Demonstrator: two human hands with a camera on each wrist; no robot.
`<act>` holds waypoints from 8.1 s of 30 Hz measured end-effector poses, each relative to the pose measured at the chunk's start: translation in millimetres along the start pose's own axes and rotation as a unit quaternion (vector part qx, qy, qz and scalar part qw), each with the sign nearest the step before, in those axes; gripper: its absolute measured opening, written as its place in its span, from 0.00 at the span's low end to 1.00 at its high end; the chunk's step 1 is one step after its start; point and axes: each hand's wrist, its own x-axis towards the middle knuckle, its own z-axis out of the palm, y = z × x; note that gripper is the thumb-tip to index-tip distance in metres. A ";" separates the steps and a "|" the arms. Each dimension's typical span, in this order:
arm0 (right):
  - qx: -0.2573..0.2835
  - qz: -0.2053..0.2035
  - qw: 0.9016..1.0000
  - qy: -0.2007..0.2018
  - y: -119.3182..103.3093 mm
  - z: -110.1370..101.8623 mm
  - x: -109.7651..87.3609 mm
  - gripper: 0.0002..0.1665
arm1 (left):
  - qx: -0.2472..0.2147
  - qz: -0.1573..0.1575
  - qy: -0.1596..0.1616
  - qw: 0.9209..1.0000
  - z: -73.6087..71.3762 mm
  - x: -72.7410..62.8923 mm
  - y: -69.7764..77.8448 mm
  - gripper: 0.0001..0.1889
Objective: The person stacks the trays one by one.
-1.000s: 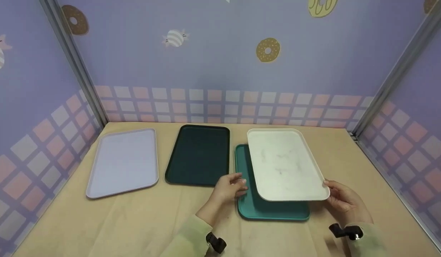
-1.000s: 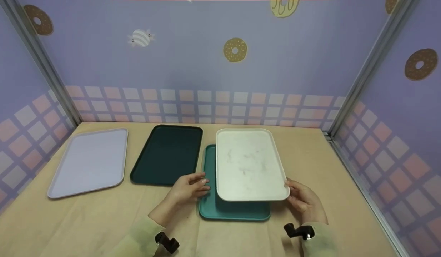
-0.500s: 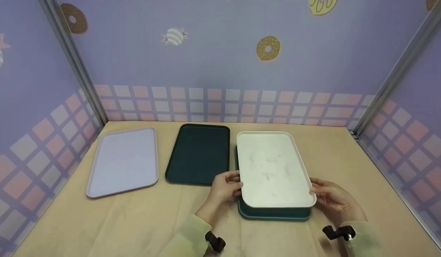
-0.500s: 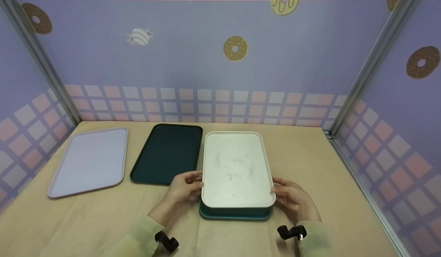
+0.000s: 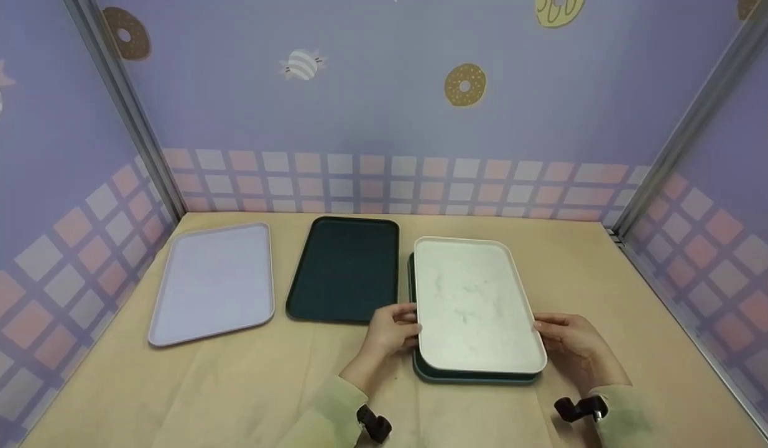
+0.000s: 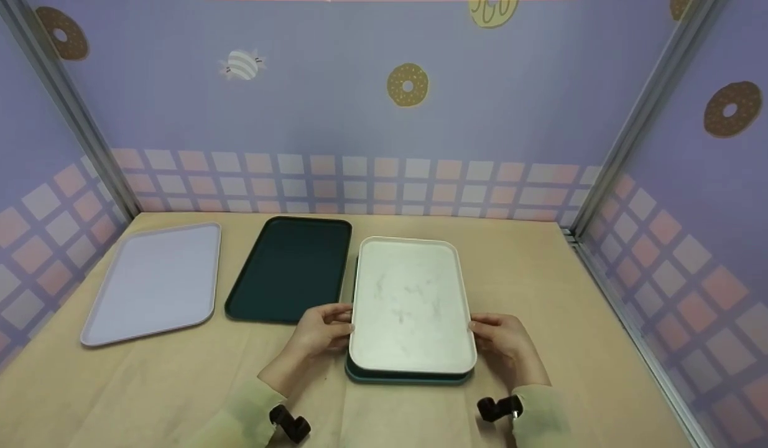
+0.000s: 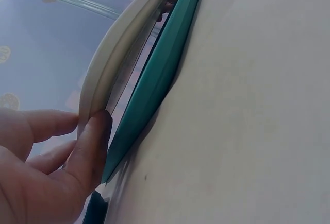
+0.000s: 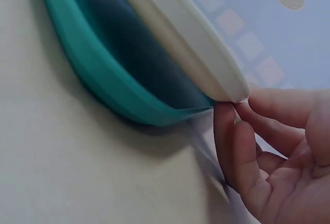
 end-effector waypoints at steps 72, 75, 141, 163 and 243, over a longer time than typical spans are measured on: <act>-0.098 0.010 0.994 0.047 -5.3 15.6 -0.8 0.28 | 0.170 0.023 -0.002 0.985 -5.8 -3.8 -0.3 0.18; -0.100 0.013 0.994 0.046 -5.0 15.9 -1.1 0.27 | 0.169 0.015 -0.003 0.985 -6.4 -4.5 0.3 0.18; -0.091 0.010 0.995 0.037 -1.3 14.2 0.3 0.29 | 0.433 -0.057 0.213 0.874 -199.3 53.2 34.3 0.12; -0.108 0.006 0.993 0.037 -2.5 14.2 1.0 0.28 | 0.266 -0.072 0.136 0.952 -216.3 48.8 52.0 0.19; 0.216 -0.014 0.976 0.013 -40.0 65.1 -7.8 0.36 | -0.054 -0.032 0.095 0.993 -87.5 5.9 27.4 0.22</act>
